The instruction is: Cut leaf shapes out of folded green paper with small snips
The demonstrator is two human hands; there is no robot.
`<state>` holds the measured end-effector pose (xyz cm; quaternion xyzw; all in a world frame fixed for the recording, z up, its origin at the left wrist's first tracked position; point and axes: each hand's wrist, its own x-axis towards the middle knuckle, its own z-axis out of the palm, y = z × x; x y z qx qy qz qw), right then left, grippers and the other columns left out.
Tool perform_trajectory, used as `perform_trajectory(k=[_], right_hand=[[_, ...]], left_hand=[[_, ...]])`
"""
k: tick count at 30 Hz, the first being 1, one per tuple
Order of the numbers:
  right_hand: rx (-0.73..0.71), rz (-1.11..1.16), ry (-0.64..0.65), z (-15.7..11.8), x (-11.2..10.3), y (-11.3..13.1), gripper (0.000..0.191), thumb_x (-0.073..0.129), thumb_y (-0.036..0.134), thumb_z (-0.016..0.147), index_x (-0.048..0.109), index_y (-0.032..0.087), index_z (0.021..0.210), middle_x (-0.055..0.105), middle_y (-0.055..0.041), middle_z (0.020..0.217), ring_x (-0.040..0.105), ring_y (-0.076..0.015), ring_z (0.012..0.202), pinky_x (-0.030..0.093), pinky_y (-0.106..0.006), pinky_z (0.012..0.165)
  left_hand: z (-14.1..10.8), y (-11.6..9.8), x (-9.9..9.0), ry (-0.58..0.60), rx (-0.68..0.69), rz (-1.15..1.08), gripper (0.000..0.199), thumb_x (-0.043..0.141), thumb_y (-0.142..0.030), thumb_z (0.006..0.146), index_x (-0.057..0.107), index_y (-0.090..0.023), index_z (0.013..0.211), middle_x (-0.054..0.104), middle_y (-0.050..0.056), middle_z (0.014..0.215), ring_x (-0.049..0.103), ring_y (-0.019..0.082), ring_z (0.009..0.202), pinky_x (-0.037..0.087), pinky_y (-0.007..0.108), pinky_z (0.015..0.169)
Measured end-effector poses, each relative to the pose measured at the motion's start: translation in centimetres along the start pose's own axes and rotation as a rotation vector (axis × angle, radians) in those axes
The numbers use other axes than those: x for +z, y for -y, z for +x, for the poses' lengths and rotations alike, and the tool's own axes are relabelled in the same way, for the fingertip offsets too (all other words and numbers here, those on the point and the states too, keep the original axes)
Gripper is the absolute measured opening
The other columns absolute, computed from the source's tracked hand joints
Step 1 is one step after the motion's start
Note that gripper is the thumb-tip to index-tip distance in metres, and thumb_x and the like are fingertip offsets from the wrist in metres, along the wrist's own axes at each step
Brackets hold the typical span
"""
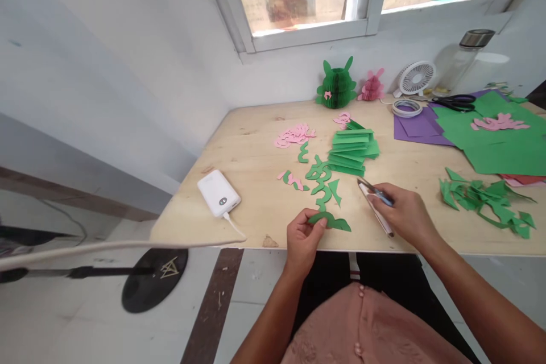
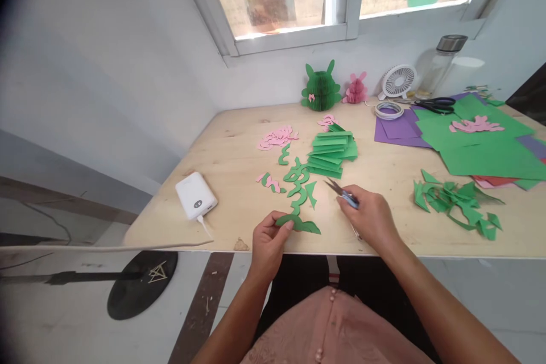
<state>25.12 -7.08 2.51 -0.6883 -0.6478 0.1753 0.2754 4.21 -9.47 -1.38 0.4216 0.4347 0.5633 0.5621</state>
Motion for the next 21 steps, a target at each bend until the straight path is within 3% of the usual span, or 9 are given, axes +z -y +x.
perform_trajectory(k=[5, 11, 21], right_hand=[[-0.048, -0.349, 0.22, 2.1, 2.5, 3.2, 0.026, 0.05, 0.037, 0.087, 0.07, 0.026, 0.1, 0.076, -0.0037, 0.089, 0.069, -0.0218, 0.08, 0.042, -0.026, 0.06], [-0.054, -0.477, 0.279, 2.4, 4.2, 4.6, 0.026, 0.053, 0.037, 0.085, 0.067, 0.022, 0.1, 0.074, -0.0098, 0.089, 0.068, -0.0263, 0.079, 0.039, -0.029, 0.059], [-0.061, -0.507, 0.331, 3.3, 4.9, 4.9, 0.021, 0.054, 0.033, 0.083, 0.066, 0.02, 0.094, 0.072, -0.0122, 0.086, 0.067, -0.0287, 0.08, 0.039, -0.03, 0.059]], left_hand=[[-0.1, 0.6, -0.5, 0.014, -0.012, -0.047, 0.018, 0.072, -0.031, 0.075, 0.062, -0.015, 0.076, 0.06, -0.001, 0.068, 0.051, 0.01, 0.066, 0.04, 0.02, 0.065], [-0.1, 0.6, -0.7, 0.029, -0.048, -0.079, 0.02, 0.073, -0.032, 0.074, 0.062, -0.015, 0.076, 0.059, -0.001, 0.07, 0.05, 0.01, 0.067, 0.041, 0.021, 0.067], [-0.1, 0.3, -0.5, 0.028, -0.052, -0.013, 0.02, 0.071, -0.034, 0.074, 0.062, -0.016, 0.076, 0.058, -0.001, 0.07, 0.049, 0.011, 0.067, 0.04, 0.021, 0.065]])
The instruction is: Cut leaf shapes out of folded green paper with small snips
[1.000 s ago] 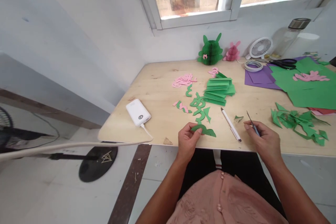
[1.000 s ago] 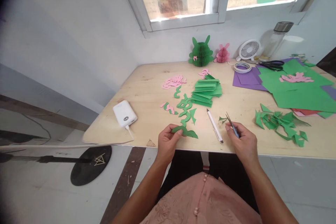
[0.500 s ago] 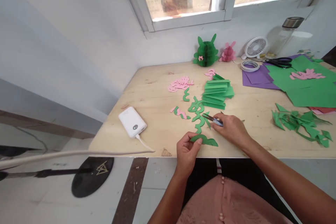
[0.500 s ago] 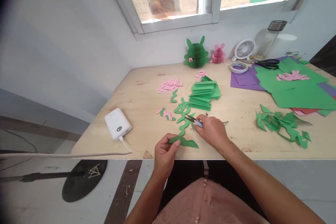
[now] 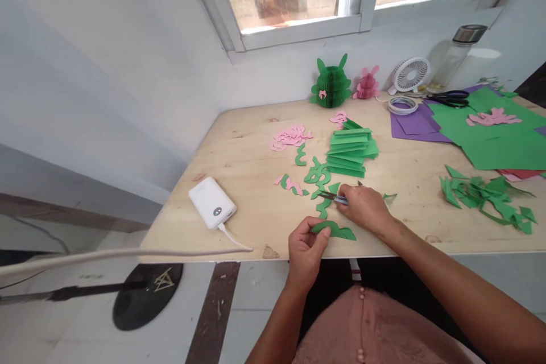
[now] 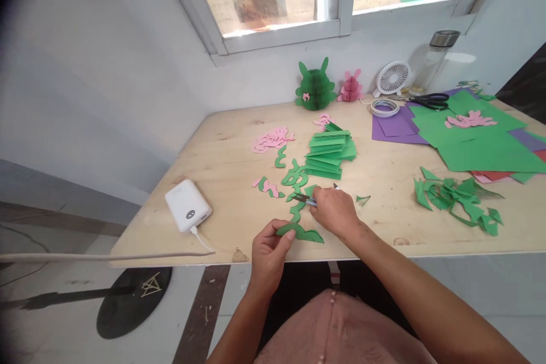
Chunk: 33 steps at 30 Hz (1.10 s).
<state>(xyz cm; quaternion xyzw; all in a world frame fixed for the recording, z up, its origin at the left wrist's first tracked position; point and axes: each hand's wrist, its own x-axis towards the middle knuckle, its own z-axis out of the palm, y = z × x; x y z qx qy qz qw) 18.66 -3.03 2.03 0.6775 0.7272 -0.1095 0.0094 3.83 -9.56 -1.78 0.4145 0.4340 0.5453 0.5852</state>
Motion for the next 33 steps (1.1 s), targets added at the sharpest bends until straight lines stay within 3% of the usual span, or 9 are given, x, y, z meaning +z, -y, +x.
perform_trajectory(k=[6, 11, 14, 17, 23, 29, 33], right_hand=[[-0.004, 0.088, -0.023, -0.1, -1.1, -1.2, 0.018, 0.054, 0.032, 0.083, 0.066, 0.021, 0.089, 0.073, -0.0082, 0.083, 0.066, -0.0238, 0.076, 0.037, -0.027, 0.057], [0.058, 0.31, -0.162, -1.2, -3.7, -5.6, 0.016, 0.052, 0.033, 0.08, 0.063, 0.021, 0.077, 0.068, -0.0007, 0.068, 0.058, -0.0162, 0.059, 0.035, -0.024, 0.054], [0.12, 0.327, -0.167, -2.3, -4.2, -8.6, 0.017, 0.053, 0.035, 0.078, 0.063, 0.022, 0.072, 0.063, 0.0008, 0.058, 0.054, -0.0157, 0.052, 0.032, -0.024, 0.05], [0.12, 0.3, -0.139, -3.2, -3.6, -10.4, 0.017, 0.053, 0.034, 0.079, 0.064, 0.022, 0.074, 0.066, -0.0001, 0.064, 0.056, -0.0158, 0.055, 0.033, -0.024, 0.051], [0.109, 0.135, -0.089, -3.4, -2.0, -10.8, 0.015, 0.056, 0.031, 0.08, 0.066, 0.024, 0.088, 0.069, -0.001, 0.067, 0.06, -0.0179, 0.058, 0.032, -0.024, 0.052], [0.084, 0.126, -0.049, -3.2, -1.5, -10.9, 0.027, 0.057, 0.033, 0.082, 0.062, 0.024, 0.106, 0.072, -0.0028, 0.077, 0.065, -0.0214, 0.068, 0.035, -0.025, 0.055], [0.044, 0.144, 0.012, -3.0, -1.1, -10.9, 0.022, 0.056, 0.027, 0.082, 0.064, 0.025, 0.102, 0.072, -0.0028, 0.08, 0.065, -0.021, 0.071, 0.035, -0.024, 0.056]], left_hand=[[0.8, -0.8, 0.1, 0.042, -0.025, 0.127, 0.019, 0.069, -0.033, 0.075, 0.061, -0.016, 0.076, 0.059, 0.001, 0.071, 0.05, 0.013, 0.069, 0.041, 0.024, 0.067], [3.0, -1.8, 0.2, 0.158, -0.053, 0.21, 0.017, 0.067, -0.031, 0.076, 0.059, -0.016, 0.071, 0.056, -0.001, 0.067, 0.05, 0.013, 0.067, 0.041, 0.026, 0.069], [5.1, -2.0, 0.4, 0.127, -0.059, 0.181, 0.017, 0.069, -0.031, 0.072, 0.059, -0.016, 0.071, 0.057, -0.001, 0.066, 0.051, 0.013, 0.065, 0.041, 0.026, 0.065], [7.2, -2.1, 0.8, 0.102, -0.054, 0.144, 0.017, 0.071, -0.03, 0.068, 0.062, -0.016, 0.073, 0.062, 0.001, 0.071, 0.055, 0.014, 0.067, 0.043, 0.026, 0.066], [9.4, -2.5, 1.6, 0.025, -0.044, 0.075, 0.021, 0.074, -0.03, 0.064, 0.059, -0.016, 0.069, 0.058, -0.002, 0.061, 0.049, 0.009, 0.052, 0.038, 0.021, 0.051], [9.4, -2.5, 1.8, 0.006, -0.056, 0.039, 0.02, 0.074, -0.03, 0.066, 0.06, -0.016, 0.071, 0.061, -0.001, 0.064, 0.055, 0.01, 0.058, 0.043, 0.022, 0.057], [9.5, -2.5, 2.1, 0.0, -0.105, 0.03, 0.02, 0.075, -0.03, 0.066, 0.061, -0.016, 0.072, 0.063, 0.0, 0.068, 0.058, 0.01, 0.062, 0.047, 0.022, 0.063]])
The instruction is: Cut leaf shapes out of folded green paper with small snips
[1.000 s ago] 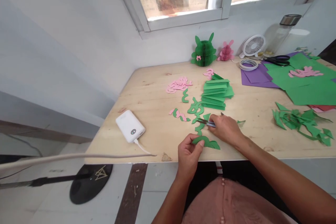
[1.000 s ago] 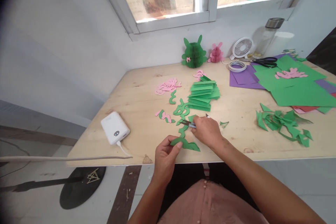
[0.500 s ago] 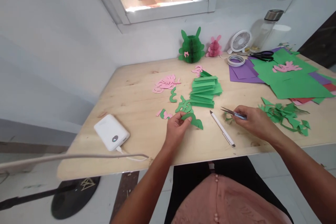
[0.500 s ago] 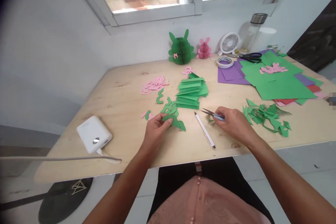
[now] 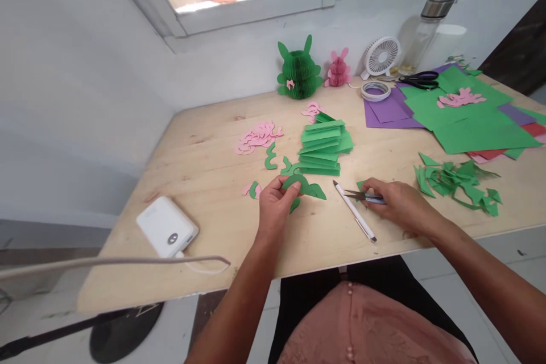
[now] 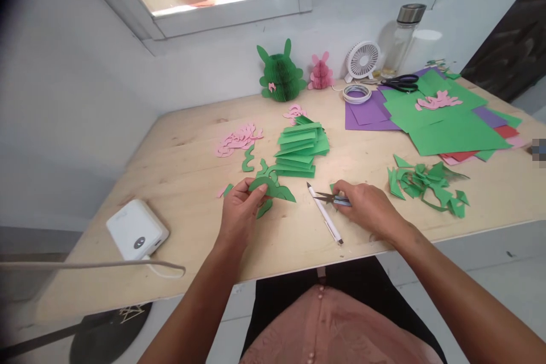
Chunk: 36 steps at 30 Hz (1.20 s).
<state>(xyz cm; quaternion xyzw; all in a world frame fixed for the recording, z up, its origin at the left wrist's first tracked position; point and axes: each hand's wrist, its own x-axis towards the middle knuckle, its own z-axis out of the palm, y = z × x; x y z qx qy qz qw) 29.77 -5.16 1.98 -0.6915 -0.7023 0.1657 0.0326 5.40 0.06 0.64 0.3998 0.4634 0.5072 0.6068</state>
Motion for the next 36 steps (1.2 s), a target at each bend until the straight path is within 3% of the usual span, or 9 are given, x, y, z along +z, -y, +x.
perform_trajectory(k=[5, 8, 14, 18, 20, 25, 28, 32, 36], right_hand=[[-0.018, 0.006, 0.013, 0.2, 0.1, 0.3, 0.015, 0.054, 0.02, 0.079, 0.065, 0.023, 0.089, 0.07, -0.0023, 0.074, 0.062, -0.0187, 0.066, 0.032, -0.024, 0.055], [0.042, 0.013, -0.071, -0.1, -0.8, -0.5, 0.012, 0.055, 0.025, 0.08, 0.065, 0.024, 0.087, 0.068, -0.0014, 0.067, 0.059, -0.0178, 0.059, 0.031, -0.025, 0.052], [0.338, -0.137, -0.434, -1.2, -4.7, -5.8, 0.007, 0.063, 0.022, 0.074, 0.063, 0.022, 0.082, 0.063, -0.0075, 0.063, 0.053, -0.0202, 0.055, 0.032, -0.031, 0.053], [0.472, -0.271, -0.565, -2.0, -6.0, -9.5, 0.011, 0.057, 0.032, 0.081, 0.063, 0.023, 0.081, 0.055, -0.006, 0.058, 0.05, -0.0209, 0.051, 0.025, -0.032, 0.05], [0.466, -0.309, -0.541, -2.5, -5.8, -10.0, 0.014, 0.054, 0.037, 0.083, 0.064, 0.027, 0.084, 0.054, -0.0055, 0.057, 0.052, -0.0239, 0.052, 0.025, -0.032, 0.049], [0.303, -0.096, -0.5, -3.7, -2.9, -5.4, 0.025, 0.053, 0.035, 0.082, 0.063, 0.026, 0.102, 0.07, -0.0103, 0.076, 0.061, -0.0285, 0.061, 0.036, -0.036, 0.053], [0.072, 0.183, -0.2, -3.9, -0.4, -0.7, 0.014, 0.053, 0.031, 0.082, 0.065, 0.025, 0.086, 0.072, -0.0037, 0.074, 0.064, -0.0221, 0.064, 0.039, -0.029, 0.055], [0.011, 0.013, -0.064, -3.5, 1.7, 3.4, 0.017, 0.054, 0.035, 0.083, 0.064, 0.022, 0.085, 0.073, -0.0042, 0.075, 0.067, -0.0222, 0.067, 0.035, -0.027, 0.054], [0.054, -0.135, -0.069, -3.3, 2.2, 4.3, 0.013, 0.052, 0.027, 0.082, 0.062, 0.021, 0.086, 0.073, -0.0052, 0.074, 0.067, -0.022, 0.064, 0.029, -0.026, 0.052]], left_hand=[[0.5, -0.5, 1.1, -0.01, 0.006, -0.018, 0.02, 0.075, -0.029, 0.065, 0.061, -0.016, 0.071, 0.064, 0.0, 0.07, 0.058, 0.01, 0.064, 0.05, 0.024, 0.067], [1.0, -0.8, 1.8, 0.001, 0.026, -0.03, 0.02, 0.075, -0.03, 0.064, 0.061, -0.017, 0.069, 0.063, 0.0, 0.07, 0.058, 0.011, 0.064, 0.05, 0.024, 0.065], [2.3, -1.7, 3.2, 0.06, 0.062, -0.069, 0.022, 0.075, -0.03, 0.064, 0.059, -0.016, 0.068, 0.063, 0.0, 0.07, 0.059, 0.011, 0.064, 0.052, 0.026, 0.067], [3.1, -2.0, 3.8, 0.075, 0.094, -0.084, 0.022, 0.075, -0.029, 0.064, 0.058, -0.016, 0.067, 0.062, -0.001, 0.068, 0.059, 0.011, 0.063, 0.053, 0.027, 0.069], [3.3, -2.0, 3.8, 0.064, 0.099, -0.09, 0.022, 0.075, -0.028, 0.064, 0.058, -0.016, 0.067, 0.061, -0.002, 0.068, 0.058, 0.01, 0.062, 0.053, 0.027, 0.069], [3.6, -1.2, 3.5, -0.002, 0.108, -0.116, 0.019, 0.074, -0.027, 0.064, 0.058, -0.016, 0.068, 0.06, -0.003, 0.067, 0.058, 0.009, 0.062, 0.053, 0.026, 0.068], [3.6, -0.8, 3.3, -0.012, 0.104, -0.123, 0.019, 0.074, -0.027, 0.064, 0.059, -0.017, 0.068, 0.06, -0.002, 0.068, 0.058, 0.01, 0.063, 0.053, 0.026, 0.067], [3.6, -0.6, 3.1, -0.027, 0.117, -0.13, 0.019, 0.075, -0.027, 0.063, 0.06, -0.018, 0.069, 0.06, -0.002, 0.069, 0.059, 0.01, 0.063, 0.052, 0.025, 0.063], [3.6, -0.6, 2.8, -0.028, 0.124, -0.124, 0.017, 0.074, -0.027, 0.064, 0.061, -0.019, 0.069, 0.06, -0.001, 0.069, 0.06, 0.01, 0.063, 0.052, 0.025, 0.063]])
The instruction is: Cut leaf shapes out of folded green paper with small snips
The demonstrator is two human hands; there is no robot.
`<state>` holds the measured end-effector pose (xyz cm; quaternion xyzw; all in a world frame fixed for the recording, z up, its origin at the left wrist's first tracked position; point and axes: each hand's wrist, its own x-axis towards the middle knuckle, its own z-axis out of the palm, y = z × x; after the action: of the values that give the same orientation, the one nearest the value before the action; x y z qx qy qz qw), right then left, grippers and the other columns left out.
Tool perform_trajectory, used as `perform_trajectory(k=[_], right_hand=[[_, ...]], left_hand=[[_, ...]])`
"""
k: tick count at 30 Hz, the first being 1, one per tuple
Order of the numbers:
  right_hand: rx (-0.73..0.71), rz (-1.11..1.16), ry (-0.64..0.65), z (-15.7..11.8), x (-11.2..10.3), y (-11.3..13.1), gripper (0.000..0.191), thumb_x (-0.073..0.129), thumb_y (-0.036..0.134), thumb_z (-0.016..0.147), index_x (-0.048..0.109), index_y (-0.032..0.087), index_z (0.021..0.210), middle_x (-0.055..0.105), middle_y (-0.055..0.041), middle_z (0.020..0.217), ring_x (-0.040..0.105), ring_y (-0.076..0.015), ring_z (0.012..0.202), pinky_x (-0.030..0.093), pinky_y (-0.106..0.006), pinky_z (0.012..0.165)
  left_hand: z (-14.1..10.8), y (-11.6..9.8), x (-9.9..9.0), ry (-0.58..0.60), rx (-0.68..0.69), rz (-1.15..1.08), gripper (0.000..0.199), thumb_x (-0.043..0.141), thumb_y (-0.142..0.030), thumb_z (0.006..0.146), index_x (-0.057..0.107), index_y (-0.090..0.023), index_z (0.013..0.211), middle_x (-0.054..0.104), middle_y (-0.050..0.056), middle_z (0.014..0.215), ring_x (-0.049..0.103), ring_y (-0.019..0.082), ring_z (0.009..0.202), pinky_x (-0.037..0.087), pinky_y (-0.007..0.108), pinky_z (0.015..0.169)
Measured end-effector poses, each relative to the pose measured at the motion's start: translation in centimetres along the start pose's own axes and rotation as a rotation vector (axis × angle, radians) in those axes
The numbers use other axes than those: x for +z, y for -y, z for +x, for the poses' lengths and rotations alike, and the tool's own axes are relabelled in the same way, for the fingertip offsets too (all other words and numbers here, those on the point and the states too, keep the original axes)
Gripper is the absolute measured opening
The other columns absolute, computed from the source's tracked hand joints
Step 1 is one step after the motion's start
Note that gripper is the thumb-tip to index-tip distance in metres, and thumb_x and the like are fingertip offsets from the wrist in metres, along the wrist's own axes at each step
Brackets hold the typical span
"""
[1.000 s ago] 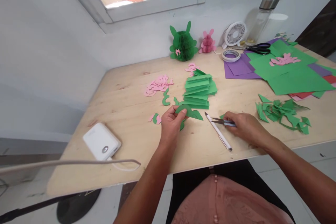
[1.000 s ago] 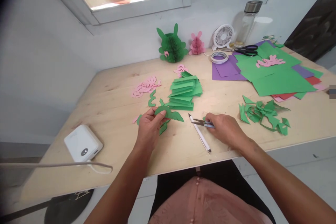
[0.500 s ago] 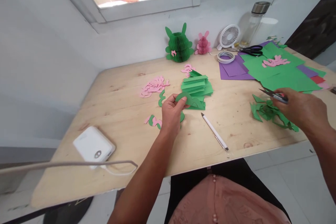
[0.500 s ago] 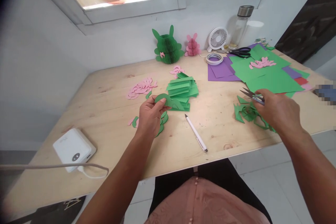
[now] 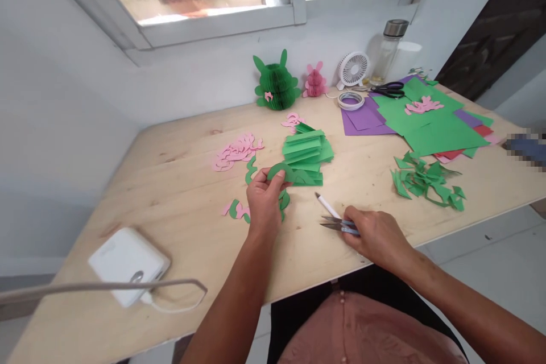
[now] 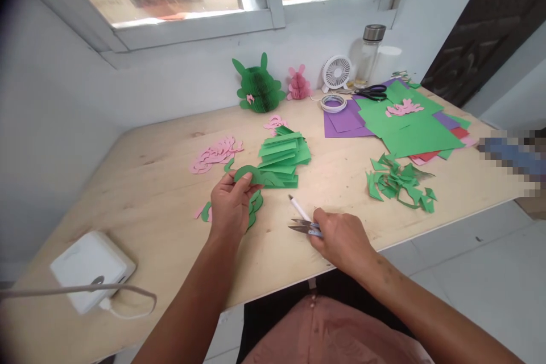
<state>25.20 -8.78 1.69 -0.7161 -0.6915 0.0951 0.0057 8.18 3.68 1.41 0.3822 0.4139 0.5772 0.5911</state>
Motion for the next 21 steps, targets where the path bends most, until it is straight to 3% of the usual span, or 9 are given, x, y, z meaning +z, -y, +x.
perform_trajectory(k=[4, 11, 13, 15, 18, 21], right_hand=[[0.081, 0.017, -0.003, 0.3, -0.5, -1.7, 0.012, 0.053, 0.025, 0.079, 0.062, 0.022, 0.085, 0.073, -0.0047, 0.074, 0.067, -0.0227, 0.065, 0.027, -0.026, 0.052], [0.301, 0.017, -0.195, 3.3, -3.1, -7.3, 0.022, 0.051, 0.032, 0.081, 0.064, 0.021, 0.094, 0.068, -0.0062, 0.07, 0.061, -0.0243, 0.062, 0.028, -0.028, 0.051], [0.308, 0.201, -0.326, 3.8, -3.8, -7.4, 0.027, 0.055, 0.041, 0.08, 0.065, 0.02, 0.094, 0.064, -0.0044, 0.067, 0.058, -0.0222, 0.061, 0.032, -0.028, 0.053], [0.248, 0.535, -0.375, 4.0, -4.1, -6.5, 0.033, 0.053, 0.049, 0.082, 0.064, 0.02, 0.089, 0.055, -0.0008, 0.061, 0.05, -0.0176, 0.056, 0.032, -0.027, 0.052], [0.173, 1.085, -0.276, 4.3, -4.0, -4.2, 0.038, 0.051, 0.055, 0.084, 0.062, 0.018, 0.085, 0.034, 0.005, 0.055, 0.031, -0.0111, 0.047, 0.021, -0.025, 0.044], [0.139, 1.394, -0.21, 5.1, -3.5, -1.9, 0.037, 0.065, 0.054, 0.076, 0.061, 0.017, 0.082, 0.027, 0.0079, 0.055, 0.02, -0.0074, 0.046, 0.013, -0.024, 0.043]], left_hand=[[0.0, -0.2, -0.1, -0.019, 0.001, -0.007, 0.016, 0.074, -0.027, 0.064, 0.061, -0.019, 0.069, 0.06, -0.001, 0.069, 0.06, 0.01, 0.063, 0.052, 0.024, 0.063], [-0.4, -0.5, 0.8, 0.041, -0.042, -0.021, 0.023, 0.075, -0.031, 0.063, 0.058, -0.017, 0.07, 0.06, -0.002, 0.063, 0.056, 0.009, 0.053, 0.048, 0.022, 0.053], [-0.7, -0.8, 1.1, 0.086, -0.073, -0.021, 0.022, 0.074, -0.03, 0.063, 0.058, -0.016, 0.07, 0.059, -0.002, 0.06, 0.053, 0.008, 0.049, 0.044, 0.021, 0.049], [-1.0, -1.3, 1.4, 0.121, -0.117, -0.044, 0.02, 0.073, -0.028, 0.065, 0.058, -0.016, 0.071, 0.06, -0.001, 0.059, 0.055, 0.01, 0.05, 0.042, 0.021, 0.048], [-1.4, -2.0, 1.7, 0.158, -0.189, -0.103, 0.02, 0.073, -0.026, 0.065, 0.058, -0.015, 0.073, 0.062, -0.001, 0.062, 0.056, 0.01, 0.051, 0.041, 0.021, 0.048], [-1.6, -2.5, 2.1, 0.175, -0.257, -0.158, 0.022, 0.074, -0.025, 0.064, 0.058, -0.015, 0.074, 0.064, 0.0, 0.064, 0.059, 0.01, 0.054, 0.043, 0.021, 0.051]])
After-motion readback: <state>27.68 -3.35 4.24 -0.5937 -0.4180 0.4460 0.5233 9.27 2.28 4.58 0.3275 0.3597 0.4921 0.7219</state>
